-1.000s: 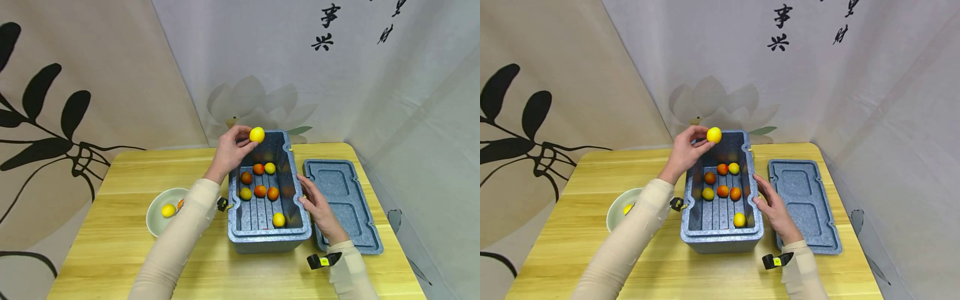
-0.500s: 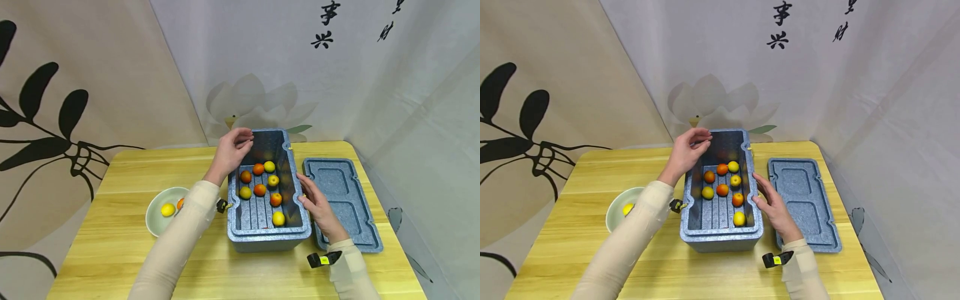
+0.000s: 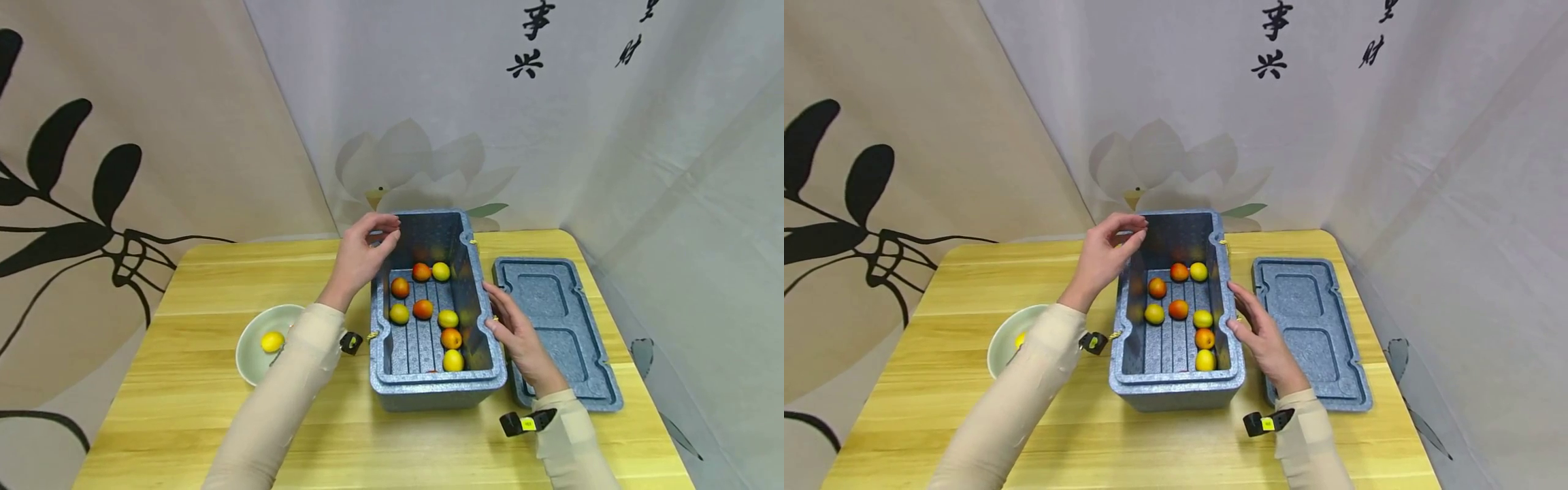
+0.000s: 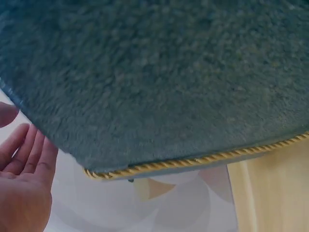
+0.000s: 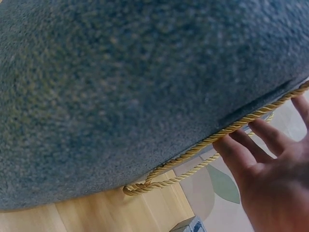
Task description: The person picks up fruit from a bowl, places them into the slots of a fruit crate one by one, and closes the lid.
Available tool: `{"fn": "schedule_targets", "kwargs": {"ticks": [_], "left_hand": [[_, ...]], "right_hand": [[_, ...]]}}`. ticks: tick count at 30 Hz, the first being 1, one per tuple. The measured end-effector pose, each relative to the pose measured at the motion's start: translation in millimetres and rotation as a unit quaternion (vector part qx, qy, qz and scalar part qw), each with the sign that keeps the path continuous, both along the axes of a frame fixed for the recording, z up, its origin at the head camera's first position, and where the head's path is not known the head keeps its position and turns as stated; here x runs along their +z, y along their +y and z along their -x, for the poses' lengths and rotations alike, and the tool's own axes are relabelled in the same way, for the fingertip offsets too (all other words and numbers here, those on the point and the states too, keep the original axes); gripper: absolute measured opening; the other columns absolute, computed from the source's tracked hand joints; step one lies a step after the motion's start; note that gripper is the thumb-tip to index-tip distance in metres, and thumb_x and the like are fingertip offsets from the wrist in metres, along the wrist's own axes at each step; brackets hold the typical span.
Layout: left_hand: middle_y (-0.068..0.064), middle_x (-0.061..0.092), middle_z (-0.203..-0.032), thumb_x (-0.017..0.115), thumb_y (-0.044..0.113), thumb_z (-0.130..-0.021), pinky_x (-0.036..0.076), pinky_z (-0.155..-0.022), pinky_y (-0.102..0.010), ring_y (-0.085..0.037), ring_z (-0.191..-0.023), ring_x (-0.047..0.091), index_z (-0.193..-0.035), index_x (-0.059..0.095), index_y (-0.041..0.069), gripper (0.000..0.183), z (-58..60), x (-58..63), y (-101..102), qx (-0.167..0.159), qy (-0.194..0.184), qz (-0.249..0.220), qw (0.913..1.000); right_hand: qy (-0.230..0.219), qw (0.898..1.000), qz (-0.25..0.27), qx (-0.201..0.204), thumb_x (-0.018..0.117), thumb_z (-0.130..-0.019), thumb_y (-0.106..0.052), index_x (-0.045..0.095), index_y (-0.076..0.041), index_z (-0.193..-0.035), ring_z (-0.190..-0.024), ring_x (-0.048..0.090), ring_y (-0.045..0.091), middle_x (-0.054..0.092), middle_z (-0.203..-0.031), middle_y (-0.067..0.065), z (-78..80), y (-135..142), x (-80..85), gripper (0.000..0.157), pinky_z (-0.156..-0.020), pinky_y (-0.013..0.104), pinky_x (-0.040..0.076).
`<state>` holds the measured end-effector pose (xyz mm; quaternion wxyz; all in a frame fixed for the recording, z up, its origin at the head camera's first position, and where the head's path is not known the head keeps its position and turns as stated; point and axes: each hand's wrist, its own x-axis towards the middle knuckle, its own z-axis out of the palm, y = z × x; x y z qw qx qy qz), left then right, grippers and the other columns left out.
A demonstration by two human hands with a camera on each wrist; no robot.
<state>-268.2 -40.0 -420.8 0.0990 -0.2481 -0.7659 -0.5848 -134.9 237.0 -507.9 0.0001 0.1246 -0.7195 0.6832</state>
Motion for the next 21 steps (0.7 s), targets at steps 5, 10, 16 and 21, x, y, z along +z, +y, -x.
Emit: {"fn": "schedule_targets", "kwargs": {"ticks": [5,10,16,21], "left_hand": [[-0.016,0.063,-0.112,0.066,0.001,-0.093,0.052,-0.093,-0.044,-0.026,-0.103,0.062,-0.113,0.067,-0.006,0.021,-6.5,-5.2,-17.2,-0.003,0.007,-0.044,0.9990],[-0.026,0.061,-0.110,0.064,-0.010,-0.090,0.051,-0.094,-0.044,-0.039,-0.102,0.060,-0.112,0.064,-0.013,0.022,-23.9,4.2,-40.7,0.019,0.032,-0.089,0.9954],[-0.027,0.061,-0.112,0.062,-0.015,-0.088,0.046,-0.100,-0.049,-0.038,-0.108,0.059,-0.114,0.060,-0.018,0.026,-46.6,12.5,-81.3,0.065,0.036,-0.082,0.9939],[-0.026,0.061,-0.112,0.062,-0.017,-0.088,0.048,-0.098,-0.042,-0.033,-0.107,0.059,-0.115,0.060,-0.018,0.028,-51.6,-15.7,-120.9,0.104,0.030,-0.103,0.9888]], "right_hand": [[0.001,1.000,-0.005,0.001,0.046,-0.103,-0.003,0.030,-0.012,-0.155,-0.142,0.022,0.036,0.024,-0.158,0.016,0.5,0.8,-1.3,0.055,-0.102,0.018,0.036],[-0.001,1.000,-0.001,0.004,0.046,-0.103,-0.003,0.030,-0.012,-0.155,-0.141,0.026,0.030,0.025,-0.157,0.016,1.0,0.1,-1.4,0.055,-0.101,0.019,0.037],[0.004,1.000,0.005,0.005,0.045,-0.103,-0.002,0.029,-0.011,-0.155,-0.136,0.033,0.016,0.025,-0.156,0.019,0.5,-0.6,-1.0,0.055,-0.100,0.020,0.038],[0.003,1.000,0.003,0.004,0.045,-0.103,-0.003,0.029,-0.012,-0.155,-0.136,0.033,0.022,0.027,-0.156,0.019,0.5,-0.5,0.4,0.055,-0.099,0.020,0.040]]}}
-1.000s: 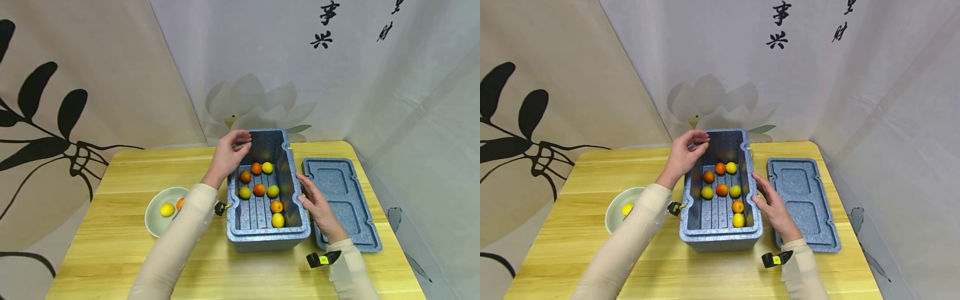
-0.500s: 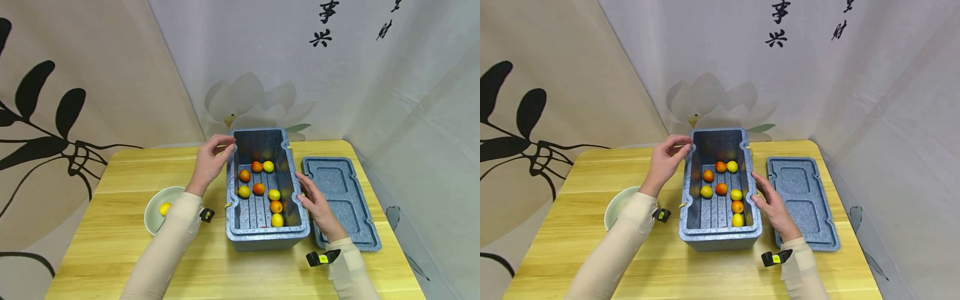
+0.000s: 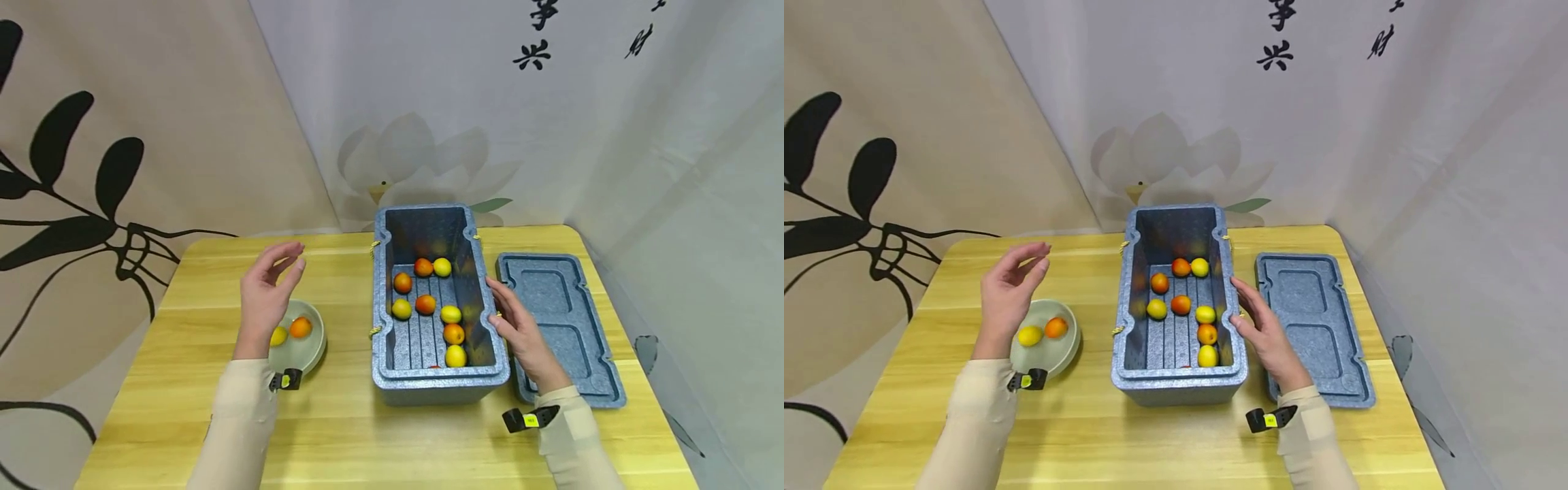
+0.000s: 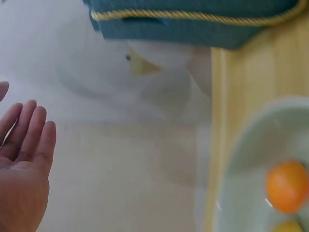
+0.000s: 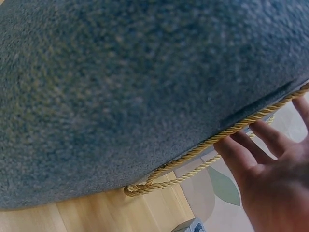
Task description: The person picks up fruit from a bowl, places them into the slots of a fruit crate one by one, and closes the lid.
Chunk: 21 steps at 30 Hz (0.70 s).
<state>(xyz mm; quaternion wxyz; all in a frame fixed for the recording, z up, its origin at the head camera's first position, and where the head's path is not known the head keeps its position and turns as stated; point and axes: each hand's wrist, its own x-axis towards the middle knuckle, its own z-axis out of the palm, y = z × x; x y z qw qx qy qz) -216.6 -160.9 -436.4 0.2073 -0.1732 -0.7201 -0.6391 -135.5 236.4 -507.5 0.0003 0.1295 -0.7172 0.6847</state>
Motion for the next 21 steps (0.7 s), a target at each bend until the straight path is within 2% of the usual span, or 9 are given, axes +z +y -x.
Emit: {"fn": "schedule_targets", "kwargs": {"ticks": [4,6,14,17,21], "left_hand": [[-0.027,0.061,-0.110,0.064,-0.014,-0.088,0.050,-0.095,-0.031,-0.028,-0.104,0.060,-0.115,0.062,-0.015,0.027,-7.0,-21.8,-20.1,0.036,-0.018,-0.012,0.9991],[-0.029,0.061,-0.111,0.063,-0.015,-0.088,0.050,-0.095,-0.030,-0.027,-0.104,0.060,-0.115,0.062,-0.015,0.027,-12.5,-29.2,-26.3,0.048,-0.033,-0.013,0.9982],[-0.035,0.058,-0.114,0.063,-0.013,-0.089,0.048,-0.098,-0.039,-0.035,-0.107,0.057,-0.117,0.058,-0.019,0.029,-35.3,-40.9,-30.9,0.056,-0.093,0.013,0.9940],[-0.036,0.058,-0.114,0.063,-0.015,-0.088,0.049,-0.097,-0.037,-0.036,-0.107,0.057,-0.115,0.058,-0.020,0.028,-40.3,-48.3,-32.3,0.066,-0.105,0.014,0.9922],[-0.037,0.056,-0.114,0.063,-0.017,-0.086,0.049,-0.097,-0.040,-0.041,-0.107,0.055,-0.115,0.057,-0.020,0.030,-43.3,-59.8,-33.7,0.068,-0.123,0.026,0.9897]], "right_hand": [[-0.006,1.000,-0.003,-0.001,0.045,-0.103,-0.004,0.029,-0.013,-0.155,-0.138,0.028,0.033,0.026,-0.156,0.018,-0.3,0.6,0.4,0.055,-0.099,0.020,0.039],[-0.008,1.000,-0.004,-0.001,0.045,-0.103,-0.004,0.029,-0.013,-0.155,-0.139,0.026,0.036,0.025,-0.157,0.018,-0.4,0.5,0.3,0.055,-0.099,0.020,0.039],[-0.009,1.000,-0.005,-0.001,0.045,-0.103,-0.004,0.029,-0.014,-0.155,-0.141,0.023,0.038,0.024,-0.157,0.017,0.0,-0.1,0.4,0.055,-0.100,0.019,0.037],[-0.009,1.000,-0.004,0.000,0.045,-0.103,-0.004,0.029,-0.014,-0.155,-0.141,0.023,0.038,0.024,-0.157,0.017,0.2,-0.3,0.2,0.055,-0.100,0.019,0.038],[-0.009,1.000,-0.002,-0.001,0.045,-0.103,-0.004,0.029,-0.013,-0.155,-0.141,0.023,0.038,0.024,-0.157,0.018,-0.3,0.3,0.1,0.055,-0.100,0.019,0.038]]}}
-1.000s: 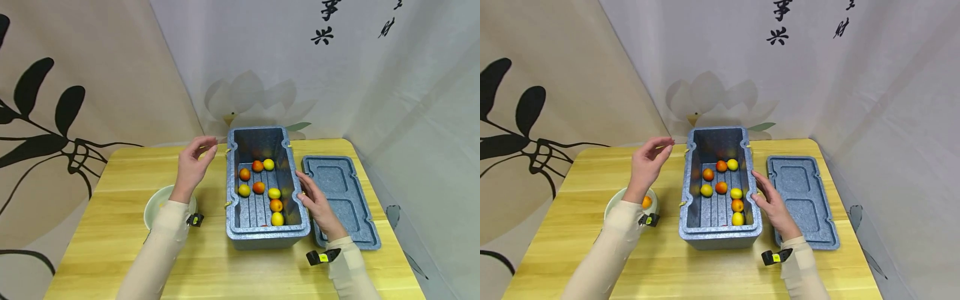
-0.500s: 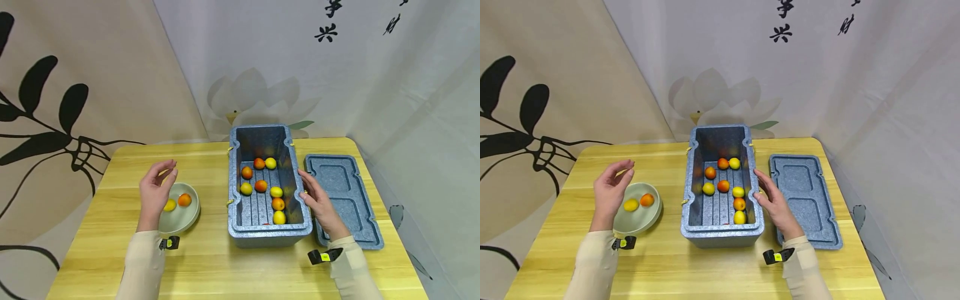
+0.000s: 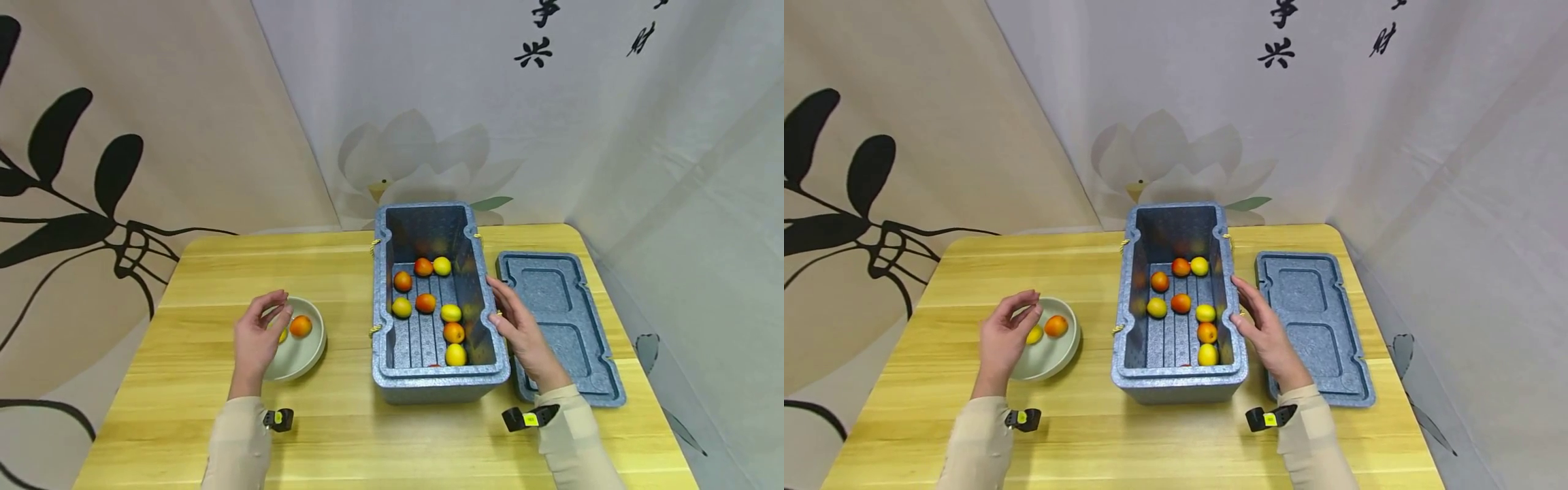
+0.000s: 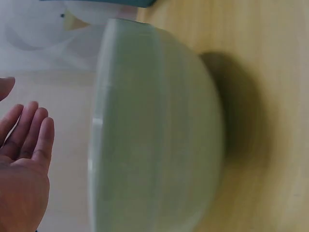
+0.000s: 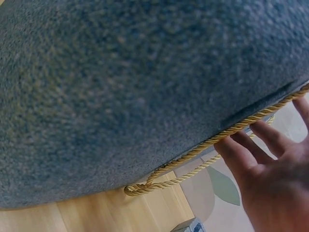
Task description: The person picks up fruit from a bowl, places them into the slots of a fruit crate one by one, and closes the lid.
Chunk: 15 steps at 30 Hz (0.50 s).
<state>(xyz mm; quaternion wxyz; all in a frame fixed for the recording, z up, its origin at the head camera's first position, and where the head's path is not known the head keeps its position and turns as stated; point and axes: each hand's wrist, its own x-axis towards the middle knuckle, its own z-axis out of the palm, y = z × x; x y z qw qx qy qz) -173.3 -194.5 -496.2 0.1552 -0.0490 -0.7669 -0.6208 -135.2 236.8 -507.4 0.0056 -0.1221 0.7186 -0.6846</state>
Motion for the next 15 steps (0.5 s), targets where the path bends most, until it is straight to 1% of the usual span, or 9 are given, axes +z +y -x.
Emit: {"fn": "schedule_targets", "kwargs": {"ticks": [4,7,10,13,15], "left_hand": [[-0.034,0.055,-0.117,0.065,-0.016,-0.086,0.046,-0.099,-0.046,-0.043,-0.111,0.052,-0.119,0.056,-0.019,0.034,-1.7,-9.6,-1.6,-0.004,-0.033,0.015,0.9993],[-0.032,0.054,-0.119,0.065,-0.015,-0.086,0.044,-0.101,-0.049,-0.043,-0.113,0.051,-0.120,0.056,-0.019,0.035,-1.0,-19.2,-4.2,-0.006,-0.049,0.016,0.9986],[-0.030,0.054,-0.120,0.066,-0.013,-0.087,0.044,-0.101,-0.046,-0.041,-0.114,0.051,-0.121,0.056,-0.017,0.036,2.1,-33.5,-8.6,-0.003,-0.057,0.026,0.9980],[-0.027,0.056,-0.122,0.068,-0.008,-0.087,0.047,-0.100,-0.042,-0.037,-0.114,0.053,-0.122,0.058,-0.014,0.036,5.8,-47.0,-13.6,0.008,-0.072,0.041,0.9965],[-0.025,0.057,-0.122,0.069,-0.005,-0.088,0.047,-0.099,-0.042,-0.036,-0.114,0.054,-0.121,0.059,-0.012,0.036,7.6,-52.6,-15.9,0.017,-0.085,0.048,0.9950]], "right_hand": [[0.000,1.000,-0.001,0.001,0.045,-0.103,-0.004,0.029,-0.013,-0.155,-0.141,0.022,0.039,0.023,-0.157,0.018,0.1,0.2,-0.1,0.055,-0.100,0.018,0.037],[0.000,1.000,-0.002,0.004,0.045,-0.103,-0.004,0.029,-0.013,-0.155,-0.141,0.023,0.039,0.024,-0.157,0.018,0.5,-0.1,-0.3,0.055,-0.100,0.018,0.037],[0.001,1.000,-0.001,0.005,0.045,-0.103,-0.004,0.029,-0.012,-0.155,-0.140,0.024,0.039,0.024,-0.157,0.018,0.8,-0.5,-0.1,0.055,-0.100,0.019,0.038],[0.001,1.000,-0.001,0.002,0.045,-0.103,-0.004,0.029,-0.012,-0.155,-0.140,0.024,0.039,0.025,-0.157,0.019,0.7,-0.6,0.3,0.055,-0.100,0.018,0.038],[0.002,1.000,-0.001,0.001,0.045,-0.103,-0.004,0.029,-0.012,-0.155,-0.140,0.023,0.040,0.025,-0.157,0.019,0.3,-0.4,0.8,0.055,-0.100,0.018,0.038]]}}
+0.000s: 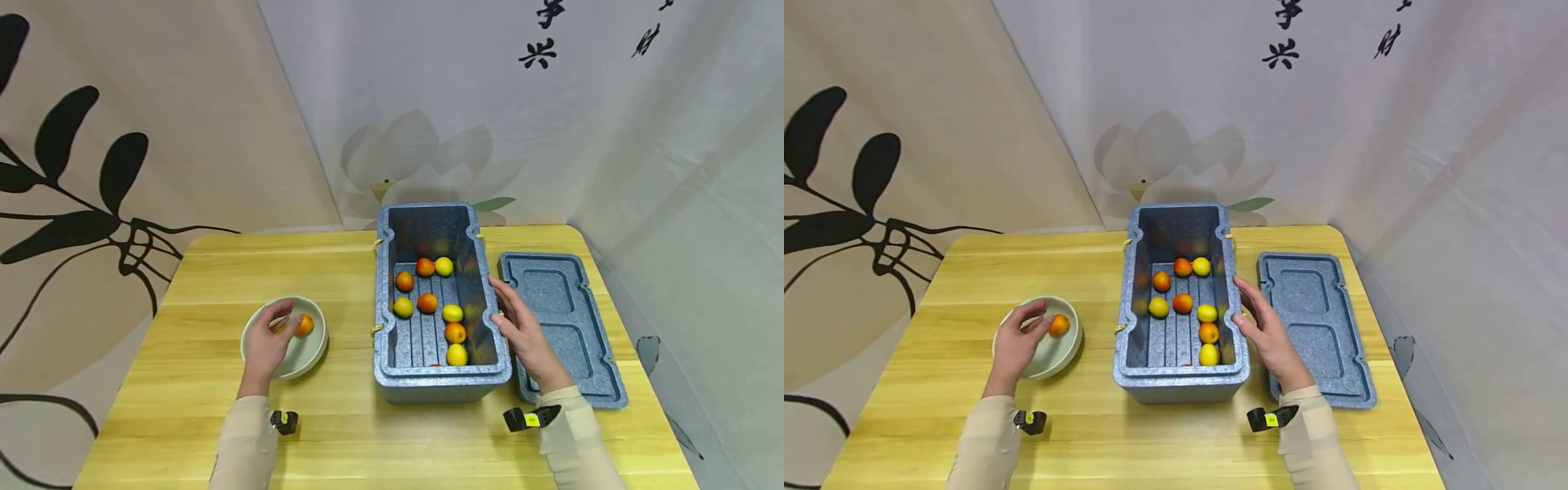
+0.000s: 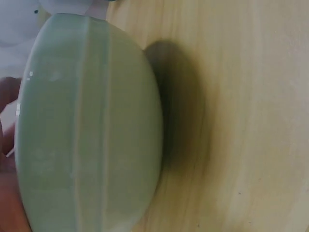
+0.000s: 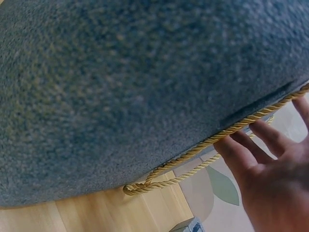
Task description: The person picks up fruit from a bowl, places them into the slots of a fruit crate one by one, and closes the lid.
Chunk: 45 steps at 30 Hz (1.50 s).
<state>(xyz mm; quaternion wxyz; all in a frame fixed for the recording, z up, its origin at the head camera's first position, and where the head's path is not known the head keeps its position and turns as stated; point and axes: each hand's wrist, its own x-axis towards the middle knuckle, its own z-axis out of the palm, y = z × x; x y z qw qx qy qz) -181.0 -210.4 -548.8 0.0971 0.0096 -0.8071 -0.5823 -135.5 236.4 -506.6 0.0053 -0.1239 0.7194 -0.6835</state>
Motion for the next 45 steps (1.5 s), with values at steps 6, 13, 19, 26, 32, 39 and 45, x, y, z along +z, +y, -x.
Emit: {"fn": "schedule_targets", "kwargs": {"ticks": [6,13,19,26,32,39,45], "left_hand": [[-0.027,0.057,-0.121,0.068,-0.003,-0.089,0.046,-0.101,-0.044,-0.039,-0.118,0.053,-0.122,0.058,-0.012,0.035,3.9,-6.8,-0.6,0.009,-0.046,0.048,0.9977],[-0.029,0.056,-0.121,0.068,-0.003,-0.090,0.049,-0.097,-0.045,-0.042,-0.111,0.058,-0.123,0.058,-0.012,0.036,4.4,-5.2,0.2,-0.004,-0.075,0.120,0.9899],[-0.030,0.056,-0.119,0.070,-0.002,-0.087,0.052,-0.091,-0.047,-0.043,-0.104,0.060,-0.121,0.059,-0.010,0.036,2.8,-4.1,0.8,-0.038,-0.100,0.170,0.9796],[-0.027,0.054,-0.122,0.072,0.000,-0.086,0.050,-0.093,-0.047,-0.040,-0.107,0.057,-0.120,0.060,-0.008,0.038,3.7,-8.3,1.6,-0.055,-0.107,0.210,0.9704],[-0.026,0.056,-0.119,0.073,0.000,-0.085,0.050,-0.092,-0.048,-0.040,-0.106,0.057,-0.119,0.061,-0.008,0.037,5.0,-9.4,3.0,-0.059,-0.098,0.224,0.9678],[-0.026,0.056,-0.121,0.072,0.000,-0.085,0.051,-0.092,-0.047,-0.039,-0.103,0.059,-0.120,0.060,-0.006,0.038,5.6,-10.7,1.8,-0.065,-0.104,0.221,0.9676],[-0.025,0.055,-0.121,0.072,-0.002,-0.085,0.052,-0.092,-0.047,-0.040,-0.103,0.061,-0.121,0.060,-0.006,0.038,5.5,-10.0,3.3,-0.073,-0.101,0.207,0.9703]], "right_hand": [[-0.001,1.000,0.002,0.000,0.045,-0.103,-0.005,0.029,-0.012,-0.155,-0.141,0.021,0.040,0.024,-0.157,0.018,-0.7,0.8,0.4,0.054,-0.101,0.017,0.037],[-0.002,1.000,0.003,0.001,0.045,-0.104,-0.005,0.029,-0.013,-0.155,-0.140,0.022,0.041,0.024,-0.157,0.019,-0.3,0.3,0.0,0.054,-0.100,0.018,0.037],[-0.004,1.000,0.001,0.001,0.045,-0.104,-0.005,0.029,-0.013,-0.155,-0.141,0.022,0.039,0.023,-0.157,0.018,-0.1,-0.5,-1.0,0.054,-0.100,0.018,0.037],[-0.007,1.000,-0.003,-0.005,0.046,-0.103,-0.005,0.030,-0.013,-0.155,-0.140,0.024,0.037,0.025,-0.157,0.017,-0.3,-0.2,-0.8,0.055,-0.100,0.019,0.037],[-0.003,1.000,-0.001,-0.003,0.045,-0.104,-0.005,0.029,-0.013,-0.155,-0.141,0.024,0.037,0.025,-0.157,0.017,0.0,0.0,-0.2,0.054,-0.100,0.018,0.037],[0.004,1.000,-0.001,0.000,0.045,-0.103,-0.004,0.029,-0.013,-0.155,-0.140,0.025,0.036,0.026,-0.157,0.017,0.3,-0.3,-0.8,0.055,-0.101,0.019,0.037],[0.006,1.000,-0.002,-0.001,0.045,-0.104,-0.005,0.029,-0.013,-0.155,-0.140,0.025,0.034,0.026,-0.157,0.017,-0.4,0.0,-0.7,0.054,-0.101,0.019,0.037]]}}
